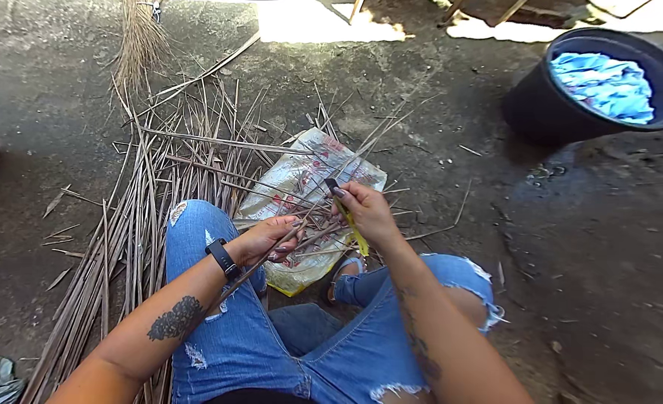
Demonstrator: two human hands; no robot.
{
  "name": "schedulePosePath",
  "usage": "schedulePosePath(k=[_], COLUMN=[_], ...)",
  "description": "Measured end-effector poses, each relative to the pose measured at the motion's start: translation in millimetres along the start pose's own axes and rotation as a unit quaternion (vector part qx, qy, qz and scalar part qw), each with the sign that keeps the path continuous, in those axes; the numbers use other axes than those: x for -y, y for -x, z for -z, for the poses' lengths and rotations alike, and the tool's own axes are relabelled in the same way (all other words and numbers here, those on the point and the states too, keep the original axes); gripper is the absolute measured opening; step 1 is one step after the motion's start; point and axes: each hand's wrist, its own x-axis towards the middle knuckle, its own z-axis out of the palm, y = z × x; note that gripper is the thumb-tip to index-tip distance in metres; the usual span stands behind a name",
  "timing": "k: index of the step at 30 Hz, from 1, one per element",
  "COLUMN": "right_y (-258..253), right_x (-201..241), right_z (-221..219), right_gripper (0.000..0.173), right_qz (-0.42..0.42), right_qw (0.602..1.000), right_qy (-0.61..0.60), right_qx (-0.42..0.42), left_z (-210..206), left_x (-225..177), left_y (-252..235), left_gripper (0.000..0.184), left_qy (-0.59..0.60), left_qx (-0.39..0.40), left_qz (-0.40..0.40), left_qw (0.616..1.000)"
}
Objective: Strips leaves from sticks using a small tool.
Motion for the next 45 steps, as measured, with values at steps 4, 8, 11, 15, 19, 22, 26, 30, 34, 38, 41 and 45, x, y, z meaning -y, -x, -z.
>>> schedulePosePath(k=[4, 8, 11, 15, 19, 22, 26, 30, 34, 38, 41, 45], right_y=[5, 3, -4, -2, 3, 4, 8, 11, 5, 11, 11, 8], right_x=[-2, 1, 1, 0, 0, 1, 2, 3, -1, 1, -1, 0], right_z=[-13, -12, -1, -1, -9, -11, -18, -21, -13, -23, -26, -22], right_gripper=[0.022, 0.023, 0.023, 0.024, 0.024, 0.023, 0.022, 0.020, 0.022, 0.020, 0.020, 0.020], right_qz=[0.000, 0.007, 0.000, -0.021, -0.022, -0.031, -0.017, 0.011, 0.025, 0.040, 0.050, 0.058], right_qw=[0.998, 0.999, 0.999, 1.000, 0.999, 0.998, 0.992, 0.992, 0.998, 0.996, 0.994, 0.995], right_qy=[0.005, -0.003, -0.020, -0.006, 0.009, -0.022, -0.036, 0.001, -0.002, 0.024, 0.035, 0.047], right_qx=[0.062, 0.043, -0.027, -0.016, 0.037, 0.058, 0.118, 0.128, 0.050, 0.079, 0.088, 0.060], left_z=[1, 1, 0, 1, 1, 1, 0, 1, 1, 1, 1, 1], left_x=[-1, -2, -1, -1, -1, -1, -2, -2, -2, -5, -5, -4], left_y=[0, 1, 0, -1, 1, 1, 0, 0, 1, 1, 2, 1], left_gripper=[0.033, 0.032, 0.033, 0.032, 0.033, 0.033, 0.033, 0.033, 0.035, 0.035, 0.034, 0.034], left_qy=[-0.001, 0.005, 0.004, 0.000, 0.005, 0.004, 0.007, 0.009, 0.024, 0.034, 0.038, 0.036], left_qx=[-0.009, -0.004, 0.000, 0.003, 0.006, 0.007, -0.012, -0.011, 0.003, 0.000, 0.000, -0.003], left_qz=[-0.005, -0.007, -0.006, -0.005, -0.003, -0.006, -0.010, -0.011, -0.010, -0.005, -0.006, -0.011], left_qw=[1.000, 1.000, 1.000, 1.000, 1.000, 1.000, 1.000, 1.000, 1.000, 0.999, 0.999, 0.999])
